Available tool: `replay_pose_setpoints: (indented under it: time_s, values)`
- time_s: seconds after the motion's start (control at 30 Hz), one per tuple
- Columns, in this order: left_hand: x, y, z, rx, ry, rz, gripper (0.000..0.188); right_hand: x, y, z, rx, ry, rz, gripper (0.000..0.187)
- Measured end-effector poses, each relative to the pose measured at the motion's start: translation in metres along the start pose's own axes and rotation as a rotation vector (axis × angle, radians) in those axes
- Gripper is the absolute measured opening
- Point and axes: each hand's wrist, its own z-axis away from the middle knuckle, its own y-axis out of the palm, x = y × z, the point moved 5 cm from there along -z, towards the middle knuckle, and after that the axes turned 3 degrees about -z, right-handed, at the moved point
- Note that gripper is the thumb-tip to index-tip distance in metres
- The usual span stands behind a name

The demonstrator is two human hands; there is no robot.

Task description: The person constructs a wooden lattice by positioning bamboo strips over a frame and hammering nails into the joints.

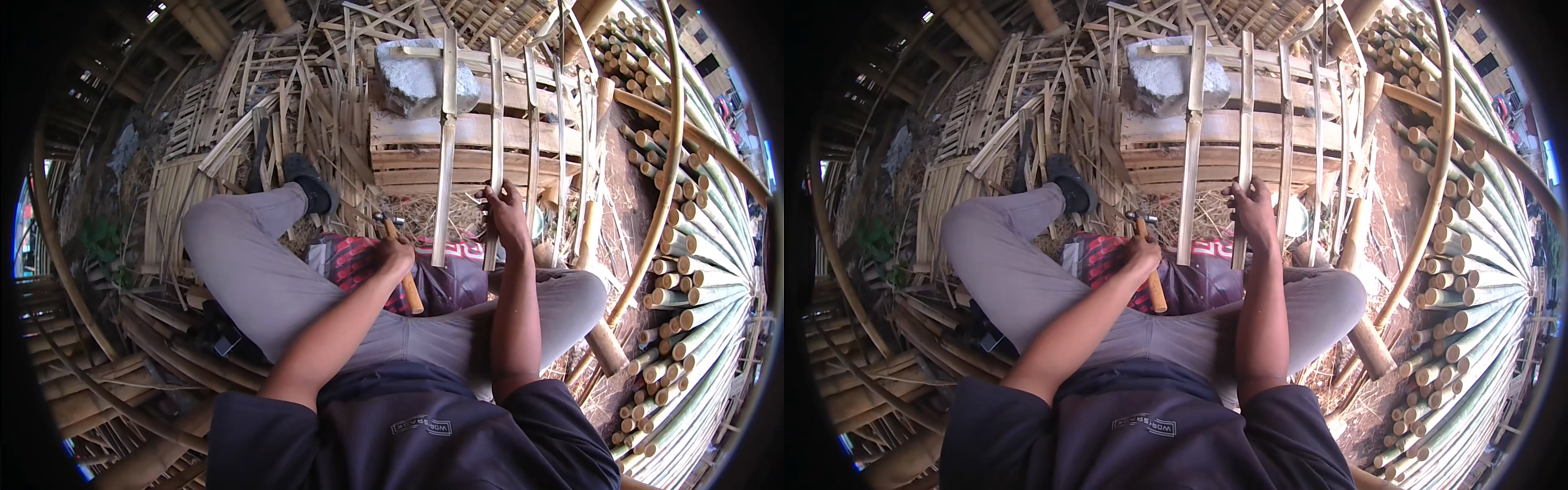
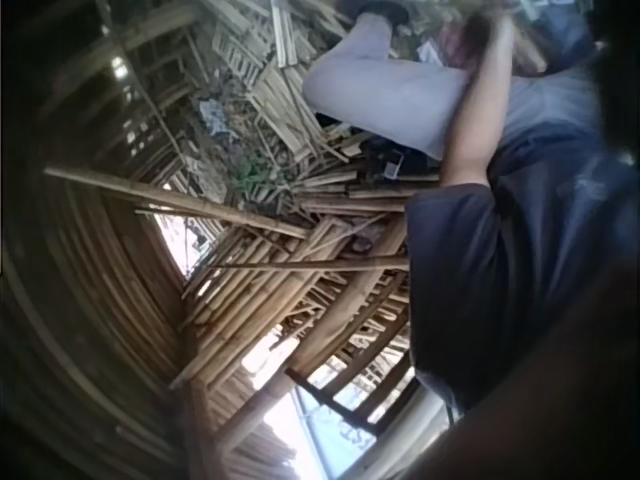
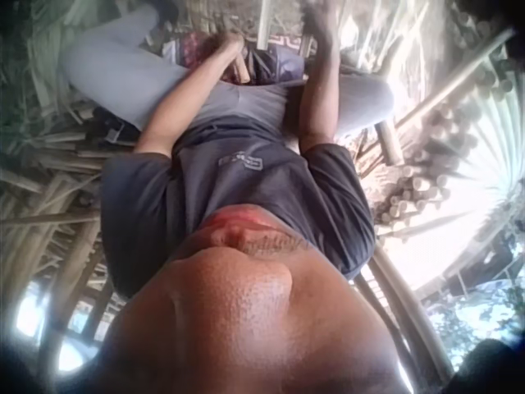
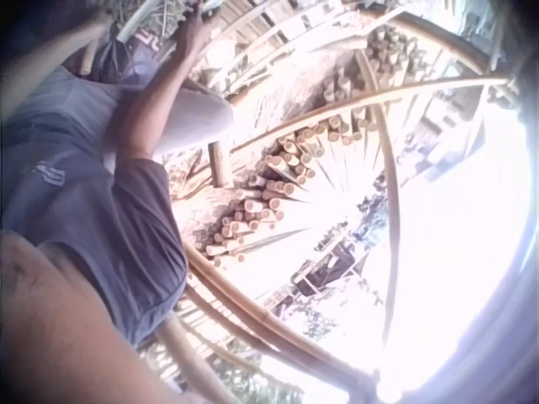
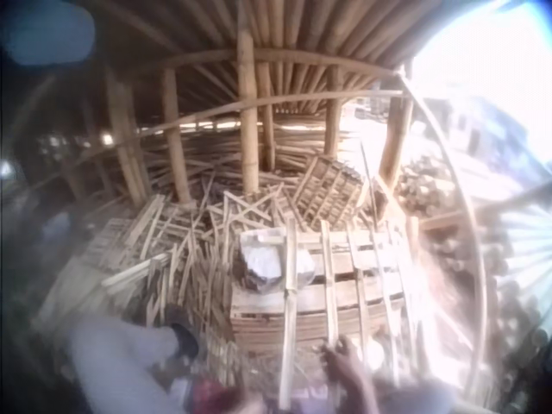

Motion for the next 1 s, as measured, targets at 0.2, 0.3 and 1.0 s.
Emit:
replay_pose_setpoints:
  time_s: [0.2, 0.3, 1.0]
  values:
    - [-0.048, -0.018, 0.015, -0.134, 0.419, -0.221, 0.046, -0.002, -0.007, 0.001, -0.025, 0.025, 0.004, 0.02]
    - [-0.071, -0.059, 0.002, -0.393, 0.733, -0.02, 0.047, 0.0, -0.002, 0.0, 0.008, 0.003, -0.019, 0.021]
    - [-0.037, -0.157, 0.025, 0.781, 0.989, -1.143, 0.043, 0.001, -0.005, 0.003, -0.062, 0.057, -0.012, 0.021]
